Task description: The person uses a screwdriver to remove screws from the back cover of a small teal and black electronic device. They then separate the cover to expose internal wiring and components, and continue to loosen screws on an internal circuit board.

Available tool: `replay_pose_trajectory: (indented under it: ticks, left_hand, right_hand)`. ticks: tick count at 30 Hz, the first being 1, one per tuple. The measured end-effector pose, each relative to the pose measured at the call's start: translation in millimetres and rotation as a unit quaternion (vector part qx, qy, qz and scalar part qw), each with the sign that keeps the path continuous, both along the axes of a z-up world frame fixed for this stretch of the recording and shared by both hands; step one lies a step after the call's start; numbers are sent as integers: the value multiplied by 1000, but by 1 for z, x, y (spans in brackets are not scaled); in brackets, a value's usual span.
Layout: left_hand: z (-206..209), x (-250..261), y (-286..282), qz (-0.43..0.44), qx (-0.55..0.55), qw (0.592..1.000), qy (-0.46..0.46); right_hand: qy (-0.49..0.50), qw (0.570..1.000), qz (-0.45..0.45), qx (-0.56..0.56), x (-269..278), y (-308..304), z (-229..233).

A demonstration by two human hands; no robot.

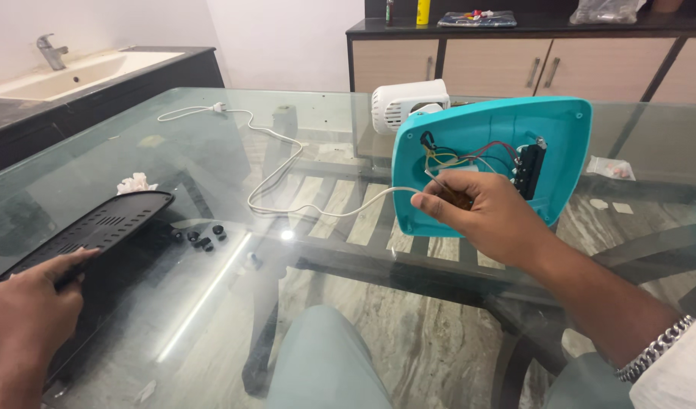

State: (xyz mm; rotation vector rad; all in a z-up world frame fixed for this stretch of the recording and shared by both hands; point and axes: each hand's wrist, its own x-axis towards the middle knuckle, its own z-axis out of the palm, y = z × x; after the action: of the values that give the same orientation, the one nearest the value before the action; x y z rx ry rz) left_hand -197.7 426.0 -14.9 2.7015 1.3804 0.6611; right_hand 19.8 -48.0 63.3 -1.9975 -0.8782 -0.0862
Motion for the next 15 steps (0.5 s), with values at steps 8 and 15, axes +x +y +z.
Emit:
replay_pose_trajectory:
  ticks: [8,15]
  left_hand:
    - [-23,-6,28,-249,202,904,-284]
    - [30,7,6,-456,-24,825,-332]
  right_hand:
    - [26,1000,-5,-7,-2,3,-3]
    - [189,979,64,50,0,19,-11]
